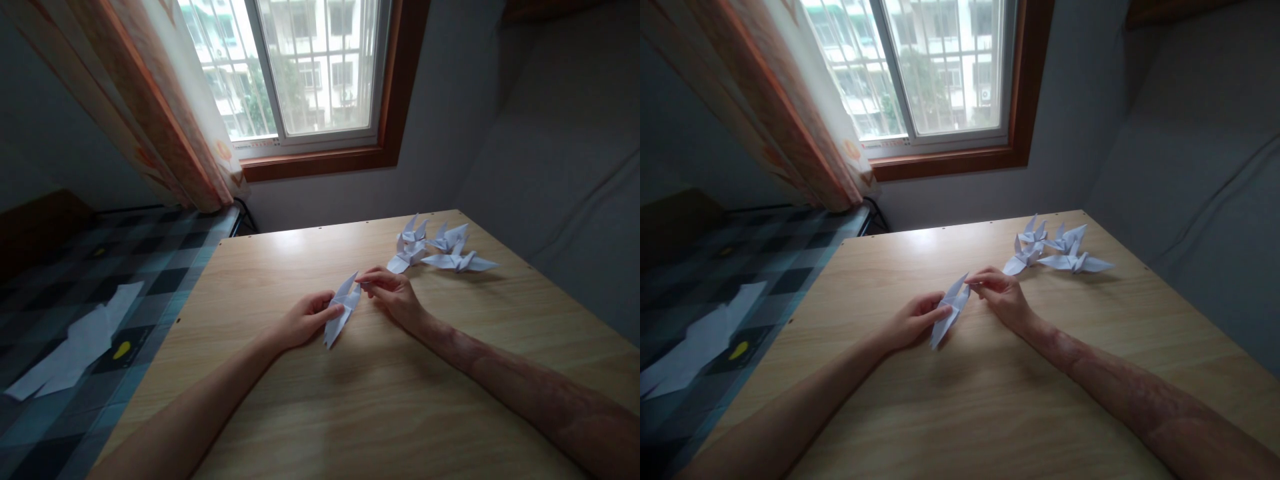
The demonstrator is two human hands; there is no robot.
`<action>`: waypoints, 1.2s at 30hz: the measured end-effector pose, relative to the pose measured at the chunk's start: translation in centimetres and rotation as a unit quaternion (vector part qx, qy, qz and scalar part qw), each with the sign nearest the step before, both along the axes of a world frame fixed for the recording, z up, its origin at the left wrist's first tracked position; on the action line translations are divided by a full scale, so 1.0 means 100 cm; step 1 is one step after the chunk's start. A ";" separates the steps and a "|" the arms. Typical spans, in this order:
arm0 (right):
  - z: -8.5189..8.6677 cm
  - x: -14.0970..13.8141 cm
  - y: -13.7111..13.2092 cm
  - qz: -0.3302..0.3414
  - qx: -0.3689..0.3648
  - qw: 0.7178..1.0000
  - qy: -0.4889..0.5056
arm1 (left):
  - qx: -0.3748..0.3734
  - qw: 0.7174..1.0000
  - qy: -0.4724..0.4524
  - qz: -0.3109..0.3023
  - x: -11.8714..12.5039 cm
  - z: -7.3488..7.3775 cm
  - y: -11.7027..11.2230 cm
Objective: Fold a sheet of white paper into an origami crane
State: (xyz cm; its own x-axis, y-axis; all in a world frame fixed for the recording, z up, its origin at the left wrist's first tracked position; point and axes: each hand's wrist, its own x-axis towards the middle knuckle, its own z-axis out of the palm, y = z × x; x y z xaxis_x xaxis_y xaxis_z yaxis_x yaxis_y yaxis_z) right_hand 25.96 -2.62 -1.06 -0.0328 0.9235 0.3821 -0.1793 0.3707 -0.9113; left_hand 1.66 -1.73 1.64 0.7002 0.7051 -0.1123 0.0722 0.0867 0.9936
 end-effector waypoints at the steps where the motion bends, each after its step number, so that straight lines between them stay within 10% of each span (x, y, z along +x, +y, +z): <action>1: 0.001 0.000 -0.001 0.001 0.004 1.000 -0.002 | 0.003 1.000 0.000 0.001 0.000 0.000 0.000; 13: -0.004 -0.002 -0.005 -0.071 0.034 0.995 -0.065 | 0.079 0.995 0.048 0.021 0.000 -0.003 -0.001; 36: 0.011 -0.006 -0.015 0.028 0.046 0.983 -0.176 | 0.137 0.987 0.038 0.078 0.009 0.000 -0.009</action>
